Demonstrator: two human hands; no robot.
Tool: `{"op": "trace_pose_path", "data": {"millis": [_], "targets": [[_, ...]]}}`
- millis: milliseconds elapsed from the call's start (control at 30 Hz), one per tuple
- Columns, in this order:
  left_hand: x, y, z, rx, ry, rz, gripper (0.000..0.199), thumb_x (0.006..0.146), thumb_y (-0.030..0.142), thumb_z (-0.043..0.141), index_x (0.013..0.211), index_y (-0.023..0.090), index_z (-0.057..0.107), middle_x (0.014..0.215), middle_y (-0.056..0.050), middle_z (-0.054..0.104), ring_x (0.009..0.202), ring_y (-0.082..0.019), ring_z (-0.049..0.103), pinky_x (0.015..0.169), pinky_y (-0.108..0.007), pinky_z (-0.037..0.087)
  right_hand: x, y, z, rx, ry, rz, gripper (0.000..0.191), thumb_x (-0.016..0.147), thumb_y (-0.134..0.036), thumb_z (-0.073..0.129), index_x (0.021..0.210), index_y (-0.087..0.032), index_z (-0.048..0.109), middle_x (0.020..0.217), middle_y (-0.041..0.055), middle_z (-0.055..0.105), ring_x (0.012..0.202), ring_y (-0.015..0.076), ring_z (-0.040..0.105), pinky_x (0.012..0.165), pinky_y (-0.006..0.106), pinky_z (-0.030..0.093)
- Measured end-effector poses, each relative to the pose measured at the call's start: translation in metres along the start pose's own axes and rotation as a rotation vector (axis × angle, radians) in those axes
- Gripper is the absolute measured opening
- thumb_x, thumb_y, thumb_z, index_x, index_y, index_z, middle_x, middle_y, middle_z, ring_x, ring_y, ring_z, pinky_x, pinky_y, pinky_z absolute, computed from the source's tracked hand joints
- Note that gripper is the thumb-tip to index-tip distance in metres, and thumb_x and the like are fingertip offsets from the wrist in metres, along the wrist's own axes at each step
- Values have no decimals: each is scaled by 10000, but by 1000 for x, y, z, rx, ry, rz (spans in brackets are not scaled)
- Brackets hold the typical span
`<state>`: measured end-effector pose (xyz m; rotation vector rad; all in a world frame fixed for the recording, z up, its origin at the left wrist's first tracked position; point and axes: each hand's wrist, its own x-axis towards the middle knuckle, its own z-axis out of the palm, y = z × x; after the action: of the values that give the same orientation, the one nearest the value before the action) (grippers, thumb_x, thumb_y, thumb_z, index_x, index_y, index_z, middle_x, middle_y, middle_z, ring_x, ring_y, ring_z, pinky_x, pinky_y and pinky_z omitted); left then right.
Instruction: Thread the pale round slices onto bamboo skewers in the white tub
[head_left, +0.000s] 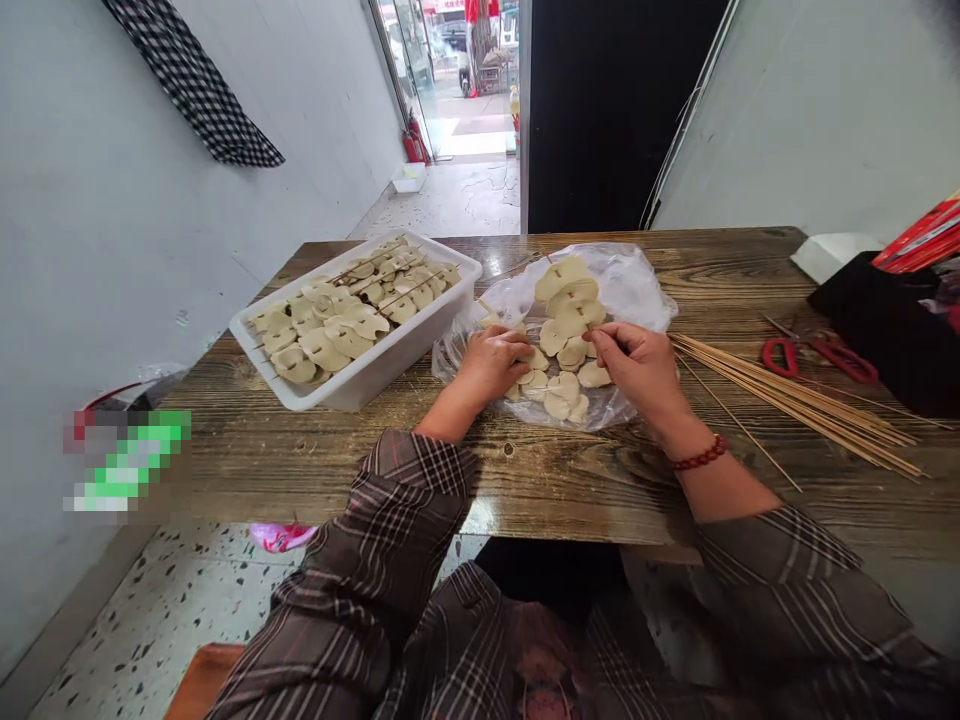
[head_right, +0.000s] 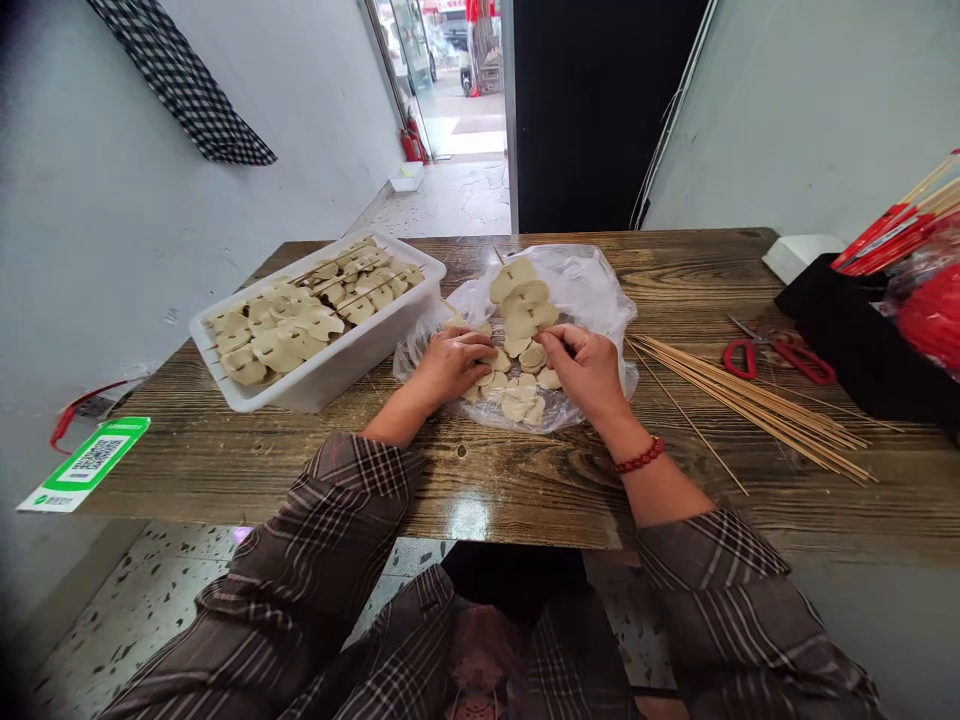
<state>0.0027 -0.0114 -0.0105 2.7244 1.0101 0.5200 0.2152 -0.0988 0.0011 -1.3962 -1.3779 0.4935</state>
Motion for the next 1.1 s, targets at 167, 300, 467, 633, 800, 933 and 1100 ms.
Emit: {"op": "trace_pose_path", "data": {"millis": [167, 300, 467, 633, 800, 933, 1100], "targets": [[3, 7, 4, 44, 32, -8, 189, 866, 217, 570, 854, 226, 758, 1028, -83, 742, 1035, -263, 584, 987, -440, 373, 1, -1, -1, 18, 13, 10, 314, 855, -429, 589, 831, -151, 732, 561, -10, 582, 525, 112, 490, 512, 236, 366], [5, 9, 11, 68, 64, -23, 245, 862, 167, 545, 997, 220, 741, 1050, -98, 737, 1038, -262, 588, 971, -426, 396, 1, 1, -2, 48, 19, 30, 324, 853, -447, 594, 860, -155, 735, 561, -16, 573, 501, 109, 477, 496, 239, 355], [5, 10, 12, 143, 53, -46, 317, 874, 172, 517, 1125, 189, 710, 1091, -130, 707, 1072, -287, 584, 954, -439, 409, 3, 2, -4, 67, 35, 11, 320, 858, -448, 586, 854, -160, 726, 568, -19, 561, 511, 108, 468, 492, 238, 346], [6, 11, 9, 111, 40, -132, 280, 820, 164, 556, 1025, 196, 744, 1062, -124, 673, 1026, -289, 586, 917, -442, 433, 3, 0, -4, 67, 44, 26, 326, 845, -462, 590, 831, -162, 718, 560, -18, 553, 507, 107, 456, 484, 239, 339], [7, 8, 9, -164, 215, -216, 155, 752, 122, 563, 776, 177, 706, 906, -87, 669, 949, -243, 580, 904, -406, 450, 2, -1, -4, 88, 32, 32, 312, 845, -443, 599, 855, -156, 722, 564, -19, 562, 498, 105, 462, 489, 244, 354], [5, 7, 2, -726, 339, -352, 41, 742, 213, 613, 737, 180, 637, 821, -25, 670, 753, -150, 575, 714, -270, 469, 1, -2, -4, 44, 45, 19, 295, 854, -423, 602, 834, -157, 726, 559, -16, 571, 509, 108, 475, 503, 245, 367], [2, 8, -12, -1297, 437, -515, 166, 734, 288, 684, 795, 188, 566, 694, 11, 632, 600, -112, 582, 573, -219, 443, -1, -4, -4, 49, -8, 24, 304, 856, -430, 604, 863, -157, 739, 559, -17, 580, 494, 102, 470, 489, 238, 358]]}}
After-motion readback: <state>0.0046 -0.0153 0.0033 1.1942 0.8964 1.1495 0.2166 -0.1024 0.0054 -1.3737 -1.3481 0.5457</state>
